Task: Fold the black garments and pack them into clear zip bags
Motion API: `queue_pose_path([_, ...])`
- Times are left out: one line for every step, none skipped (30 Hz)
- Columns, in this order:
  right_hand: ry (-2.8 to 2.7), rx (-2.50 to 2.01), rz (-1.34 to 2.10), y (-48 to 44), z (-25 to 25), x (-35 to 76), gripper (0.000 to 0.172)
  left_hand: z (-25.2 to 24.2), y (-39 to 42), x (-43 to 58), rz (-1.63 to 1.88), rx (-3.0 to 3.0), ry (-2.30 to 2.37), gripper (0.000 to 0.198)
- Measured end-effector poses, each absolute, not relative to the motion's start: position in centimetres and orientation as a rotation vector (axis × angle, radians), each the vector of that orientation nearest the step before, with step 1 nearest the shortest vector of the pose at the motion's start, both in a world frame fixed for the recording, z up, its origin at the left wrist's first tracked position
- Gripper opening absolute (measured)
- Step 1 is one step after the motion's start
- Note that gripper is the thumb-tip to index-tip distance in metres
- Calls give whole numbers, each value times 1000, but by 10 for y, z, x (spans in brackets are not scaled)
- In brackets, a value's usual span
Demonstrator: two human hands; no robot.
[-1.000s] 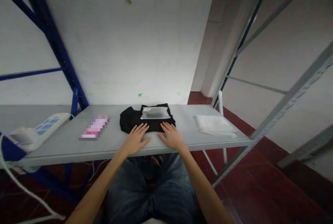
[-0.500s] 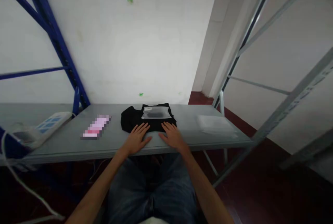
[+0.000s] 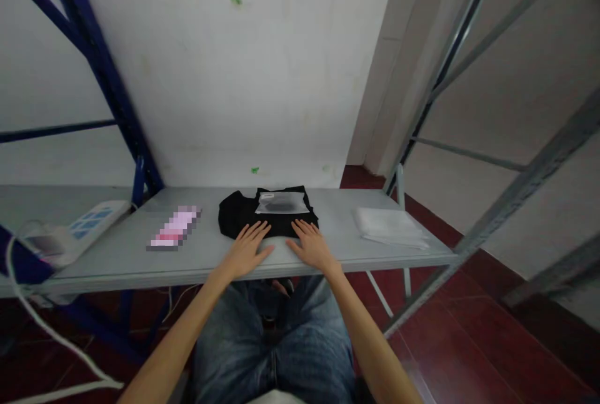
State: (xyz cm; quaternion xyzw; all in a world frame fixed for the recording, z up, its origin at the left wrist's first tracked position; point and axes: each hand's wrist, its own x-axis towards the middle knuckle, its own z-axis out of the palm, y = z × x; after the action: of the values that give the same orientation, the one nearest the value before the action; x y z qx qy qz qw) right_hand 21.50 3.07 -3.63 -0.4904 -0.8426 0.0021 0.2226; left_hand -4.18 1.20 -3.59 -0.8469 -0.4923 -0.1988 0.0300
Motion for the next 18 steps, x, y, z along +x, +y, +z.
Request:
queue_pose_path([-2328,-1351,8,30,-36,215,64,-36,12,-42,-607,-2614,-1524,70])
queue_pose_path([-2330,-1346,10,30,-36,215,64,-35,12,-42,-601,-2616,-1528,70])
queue_pose_path([-2330,-1343,12,30,-35,215,64,-35,12,-42,-597,-2618,-1530,69])
queue_pose_path([-2329,-1345,14,30,-35,215,64,-35,12,-42,-596,-2620,-1531,70])
queue_pose_path([-2329,-1349,15,30,-35,215,64,-35,12,-42,-596,-2620,-1531,70])
queue_pose_path([-2329,-1351,14,30,-35,215,64,-34,12,-42,-597,-2620,-1532,70])
queue_pose_path([-2330,-1351,12,30,-36,215,64,-35,12,-42,-597,-2620,-1533,70])
queue_pose_path([-2329,-1351,9,30,-36,215,64,-35,12,-42,-596,-2622,-1534,69])
queue_pose_path([-2326,-1350,5,31,-36,215,63,-35,12,-42,-595,-2624,-1536,69])
queue_pose_path([-2325,-1348,3,31,-37,215,63,-35,12,-42,-594,-2627,-1535,69])
queue_pose_path([-2323,-1346,2,31,-37,216,63,-35,12,-42,-595,-2627,-1534,69])
queue_pose_path([-2323,-1345,2,31,-37,216,63,-35,12,-42,-597,-2626,-1532,70])
queue_pose_path([-2322,-1349,4,31,-37,216,64,-36,12,-42,-599,-2624,-1530,70])
queue_pose_path([-2323,-1354,8,31,-37,215,64,-36,12,-42,-601,-2621,-1530,70])
queue_pose_path([-2325,-1358,11,31,-37,215,64,-36,12,-42,-604,-2618,-1528,70])
queue_pose_path([-2327,-1360,13,31,-37,215,65,-37,13,-42,-610,-2617,-1523,70])
queue_pose_path([-2328,-1361,16,31,-37,215,65,-37,13,-42,-615,-2618,-1517,69])
queue_pose_path([-2329,-1362,17,31,-37,215,65,-37,13,-42,-620,-2620,-1511,68])
